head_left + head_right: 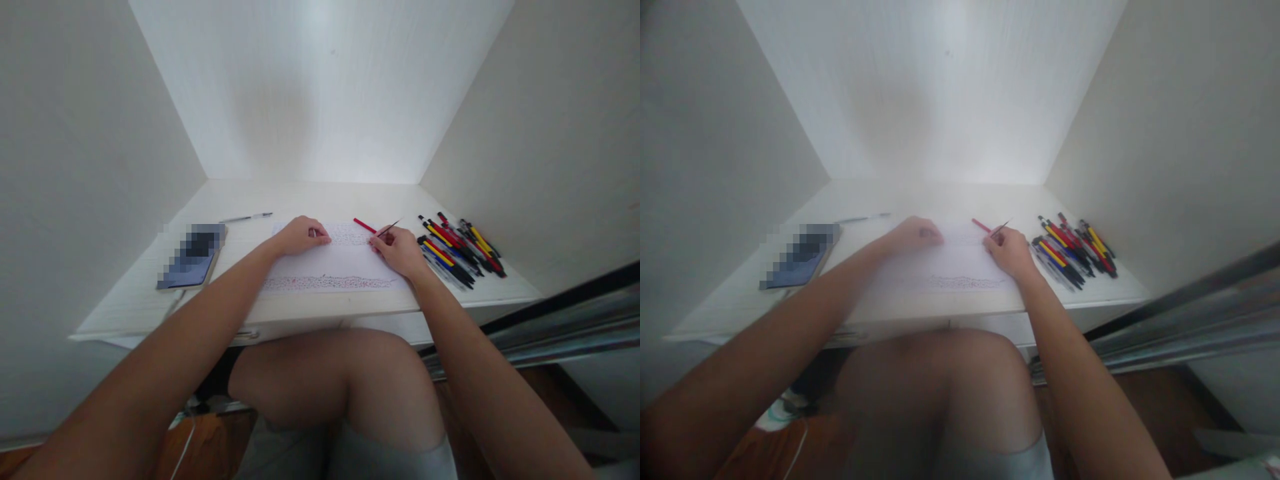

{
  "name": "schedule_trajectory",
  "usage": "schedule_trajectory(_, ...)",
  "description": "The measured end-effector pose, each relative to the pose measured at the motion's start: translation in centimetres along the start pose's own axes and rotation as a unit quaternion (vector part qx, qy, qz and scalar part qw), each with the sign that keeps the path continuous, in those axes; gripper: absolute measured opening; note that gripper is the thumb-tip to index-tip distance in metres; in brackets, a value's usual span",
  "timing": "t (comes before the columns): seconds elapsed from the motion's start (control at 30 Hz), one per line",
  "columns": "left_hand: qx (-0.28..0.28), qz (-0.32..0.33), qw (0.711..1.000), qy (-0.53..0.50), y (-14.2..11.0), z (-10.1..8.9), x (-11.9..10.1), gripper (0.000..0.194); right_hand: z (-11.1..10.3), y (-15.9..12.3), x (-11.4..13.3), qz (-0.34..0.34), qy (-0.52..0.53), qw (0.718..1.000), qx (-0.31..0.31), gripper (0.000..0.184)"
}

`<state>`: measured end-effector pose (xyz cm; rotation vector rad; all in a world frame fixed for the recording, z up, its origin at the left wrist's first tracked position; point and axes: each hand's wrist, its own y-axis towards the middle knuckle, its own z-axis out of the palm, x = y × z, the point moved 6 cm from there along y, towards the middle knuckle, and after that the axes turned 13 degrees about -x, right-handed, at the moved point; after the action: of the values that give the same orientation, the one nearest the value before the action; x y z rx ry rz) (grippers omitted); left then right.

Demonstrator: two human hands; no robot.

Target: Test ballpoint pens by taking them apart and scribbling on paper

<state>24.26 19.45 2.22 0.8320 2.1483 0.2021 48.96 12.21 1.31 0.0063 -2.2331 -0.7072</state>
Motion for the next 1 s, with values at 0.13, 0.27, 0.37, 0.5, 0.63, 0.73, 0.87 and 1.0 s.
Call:
schedule_trajectory(0.13, -0.001, -0.002, 1.0, 0.003, -0.03, 0.0, -0.01, 0.028, -0.16, -0.07, 0.28, -0.007, -0.01, 1.0, -0.004, 0.015)
schedule_trajectory(0.27, -0.002, -0.004, 1.0, 0.001, 0.02, -0.02, 0.01, 0.028, -0.31, -0.07, 0.49, -0.016, -0.023, 0.999, -0.014, 0.013)
schedule_trajectory(0.37, -0.002, -0.008, 1.0, 0.002, -0.01, -0.07, -0.08, 0.028, -0.35, -0.09, 0.65, -0.013, -0.028, 0.999, -0.014, 0.011)
schedule_trajectory(0.5, 0.002, -0.015, 1.0, 0.003, -0.08, -0.1, -0.21, 0.028, -0.35, -0.12, 0.87, -0.019, -0.032, 0.999, -0.01, 0.009)
schedule_trajectory(0.63, 0.003, -0.01, 1.0, 0.007, -0.13, -0.15, -0.26, 0.028, -0.28, -0.08, 0.56, -0.023, -0.015, 1.0, -0.012, 0.01)
schedule_trajectory(0.73, 0.002, -0.008, 1.0, 0.009, -0.14, -0.14, -0.2, 0.028, -0.13, -0.05, 0.24, -0.023, -0.009, 1.0, -0.01, 0.012)
schedule_trajectory(0.87, 0.003, -0.008, 1.0, 0.007, -0.09, -0.08, -0.14, 0.028, -0.09, 0.04, 0.1, -0.022, -0.02, 0.999, -0.015, 0.012)
schedule_trajectory(1.0, 0.003, -0.008, 1.0, 0.006, -0.03, -0.06, -0.12, 0.028, -0.13, 0.09, 0.22, -0.027, -0.048, 0.998, -0.021, 0.011)
